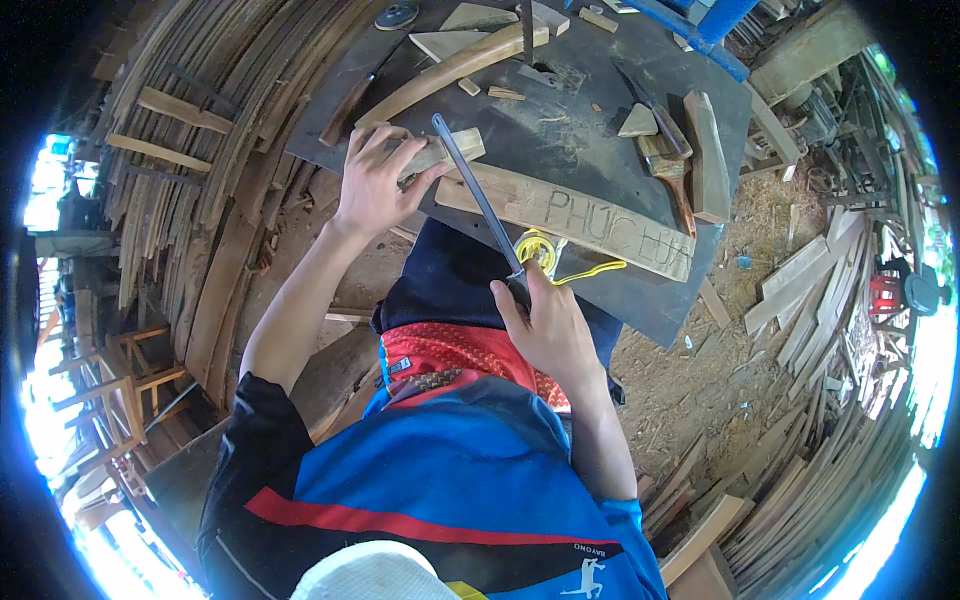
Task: The person carves letters into a small wooden block using a chisel and mallet. They repeatedly strike the chisel to deepen the grooves and occasionally reposition the block on the workbench. The carved letters 'PHUC HUA' become visible on the wood surface.
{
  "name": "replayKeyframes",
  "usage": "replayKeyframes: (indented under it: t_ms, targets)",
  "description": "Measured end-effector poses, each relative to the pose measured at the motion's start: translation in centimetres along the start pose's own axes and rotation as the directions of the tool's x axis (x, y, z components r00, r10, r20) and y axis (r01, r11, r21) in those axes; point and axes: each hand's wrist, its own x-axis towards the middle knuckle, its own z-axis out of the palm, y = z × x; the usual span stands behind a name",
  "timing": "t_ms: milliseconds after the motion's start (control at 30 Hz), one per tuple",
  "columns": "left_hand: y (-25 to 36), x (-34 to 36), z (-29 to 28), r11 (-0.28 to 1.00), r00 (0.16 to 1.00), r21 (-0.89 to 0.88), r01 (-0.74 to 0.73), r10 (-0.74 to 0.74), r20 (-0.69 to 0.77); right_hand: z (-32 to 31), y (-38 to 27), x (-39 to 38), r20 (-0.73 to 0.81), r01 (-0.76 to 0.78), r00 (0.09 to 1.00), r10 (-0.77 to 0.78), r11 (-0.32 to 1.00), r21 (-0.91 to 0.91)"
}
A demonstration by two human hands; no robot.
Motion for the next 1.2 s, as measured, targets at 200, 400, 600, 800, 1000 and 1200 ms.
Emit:
replayKeyframes:
  t_ms: [200,400,600,800,1000,1200]
  targets:
    - [0.0,0.0,0.1,1.0,0.999,0.008,0.012,-0.012,0.029,0.3,-0.4,-0.2,-0.002,0.011,1.0,-0.011,1.0,0.027]
    - [0.5,0.8,0.5,1.0,0.999,0.001,0.025,-0.025,0.024,0.4,-0.8,-0.4,-0.047,-0.002,0.999,0.001,1.0,-0.008]
    - [0.7,4.0,2.9,0.998,0.997,0.061,-0.007,0.002,0.078,0.6,0.1,1.3,-0.22,-0.04,0.975,-0.004,0.981,-0.192]
    - [0.7,7.0,5.6,0.999,0.984,0.03,0.011,-0.016,0.176,-1.8,0.5,3.1,-0.287,-0.14,0.955,0.071,0.964,-0.227]
    - [0.9,7.1,7.6,0.998,0.975,-0.059,-0.018,0.031,0.221,-2.8,0.1,3.5,-0.267,-0.225,0.95,0.159,0.945,-0.239]
    - [0.5,6.6,8.2,0.998,0.968,-0.041,-0.047,0.056,0.244,-1.0,0.2,6.5,-0.296,-0.18,0.951,0.089,0.937,-0.299]
